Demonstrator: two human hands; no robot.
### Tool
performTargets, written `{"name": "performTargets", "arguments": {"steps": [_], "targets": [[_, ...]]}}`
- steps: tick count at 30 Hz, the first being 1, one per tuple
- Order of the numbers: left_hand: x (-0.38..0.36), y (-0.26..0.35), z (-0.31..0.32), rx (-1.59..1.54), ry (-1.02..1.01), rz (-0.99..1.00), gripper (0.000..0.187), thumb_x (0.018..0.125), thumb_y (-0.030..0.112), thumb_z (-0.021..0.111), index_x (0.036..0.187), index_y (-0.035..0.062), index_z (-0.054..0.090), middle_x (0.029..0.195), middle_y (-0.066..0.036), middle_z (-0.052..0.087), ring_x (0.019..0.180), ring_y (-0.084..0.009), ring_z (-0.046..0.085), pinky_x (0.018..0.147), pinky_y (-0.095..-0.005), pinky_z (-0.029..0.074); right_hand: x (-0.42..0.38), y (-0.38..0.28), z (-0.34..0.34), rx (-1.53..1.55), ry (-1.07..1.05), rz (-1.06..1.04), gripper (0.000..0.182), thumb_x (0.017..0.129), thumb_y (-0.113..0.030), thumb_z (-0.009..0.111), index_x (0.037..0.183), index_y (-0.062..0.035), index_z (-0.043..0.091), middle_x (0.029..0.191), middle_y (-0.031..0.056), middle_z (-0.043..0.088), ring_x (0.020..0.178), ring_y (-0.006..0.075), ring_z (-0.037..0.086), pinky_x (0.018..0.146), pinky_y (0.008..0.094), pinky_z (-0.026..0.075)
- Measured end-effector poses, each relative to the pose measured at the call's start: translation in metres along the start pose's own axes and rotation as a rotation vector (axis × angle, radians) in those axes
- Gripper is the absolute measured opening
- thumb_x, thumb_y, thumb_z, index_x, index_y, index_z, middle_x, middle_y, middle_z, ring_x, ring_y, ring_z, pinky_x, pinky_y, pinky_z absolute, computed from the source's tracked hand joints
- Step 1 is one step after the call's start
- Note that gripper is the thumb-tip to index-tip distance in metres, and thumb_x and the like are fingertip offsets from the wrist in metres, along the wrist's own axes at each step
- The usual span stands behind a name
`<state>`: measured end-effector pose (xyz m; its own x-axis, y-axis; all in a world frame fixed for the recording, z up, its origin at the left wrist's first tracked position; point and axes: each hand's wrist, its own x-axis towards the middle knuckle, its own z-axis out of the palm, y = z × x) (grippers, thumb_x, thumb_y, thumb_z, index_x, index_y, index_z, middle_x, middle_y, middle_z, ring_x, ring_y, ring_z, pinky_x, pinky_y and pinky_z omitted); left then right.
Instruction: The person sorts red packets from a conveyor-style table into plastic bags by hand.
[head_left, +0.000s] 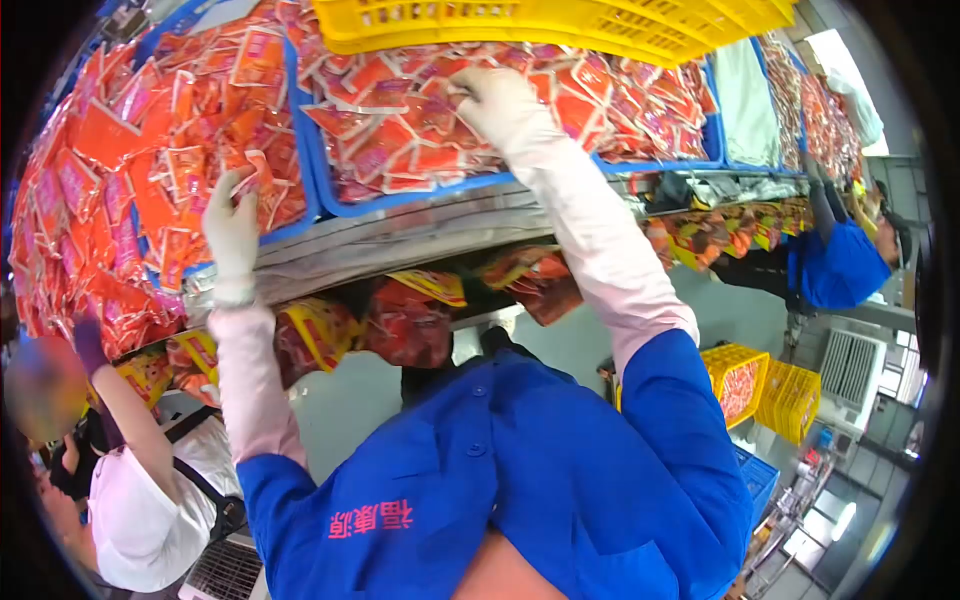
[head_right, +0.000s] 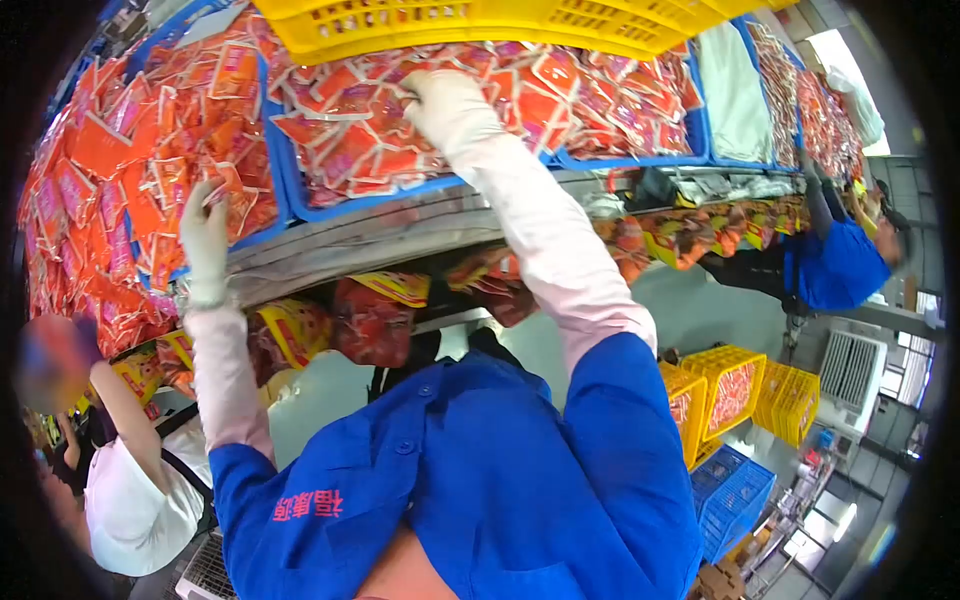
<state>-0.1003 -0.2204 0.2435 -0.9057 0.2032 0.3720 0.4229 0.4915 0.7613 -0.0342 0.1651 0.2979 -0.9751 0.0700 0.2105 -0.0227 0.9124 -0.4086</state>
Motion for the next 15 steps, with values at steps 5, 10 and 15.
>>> {"name": "performTargets", "arguments": {"steps": [5, 10, 15], "targets": [[-0.099, 0.217, 0.041, -0.611, -0.561, 0.241, 0.015, 0.086, -0.004, 0.065, 0.094, 0.0066, 0.071, 0.089, -0.005, 0.073, 0.083, -0.0178, 0.071, 0.069, -0.0307, 0.057, -0.137, -0.018, -0.121, 0.676, -0.299, 0.274, 0.034, 0.094, -0.017, 0.066, 0.122, 0.0024, 0.063, 0.102, 0.009, 0.071, 0.094, 0.0137, 0.066, 0.083, 0.0307, 0.055], [-0.198, 0.192, 0.162, 0.337, -0.784, 0.53, 0.022, 0.083, 0.019, 0.068, 0.105, 0.0148, 0.069, 0.101, -0.006, 0.069, 0.087, -0.0243, 0.068, 0.09, -0.0402, 0.053, -0.224, -0.006, -0.052, 0.541, -0.526, 0.169, 0.021, 0.095, -0.017, 0.065, 0.11, -0.0026, 0.066, 0.099, 0.0165, 0.072, 0.084, 0.0327, 0.069, 0.077, 0.0372, 0.055], [-0.194, 0.174, 0.122, 0.375, -0.894, 0.708, 0.017, 0.081, 0.021, 0.065, 0.092, 0.009, 0.069, 0.094, -0.007, 0.069, 0.086, -0.0261, 0.068, 0.104, -0.0463, 0.046, -0.227, -0.02, 0.009, -0.096, -0.977, -0.019, 0.02, 0.098, -0.018, 0.054, 0.109, -0.0068, 0.066, 0.102, 0.0176, 0.072, 0.093, 0.0358, 0.071, 0.078, 0.0465, 0.056]]}}
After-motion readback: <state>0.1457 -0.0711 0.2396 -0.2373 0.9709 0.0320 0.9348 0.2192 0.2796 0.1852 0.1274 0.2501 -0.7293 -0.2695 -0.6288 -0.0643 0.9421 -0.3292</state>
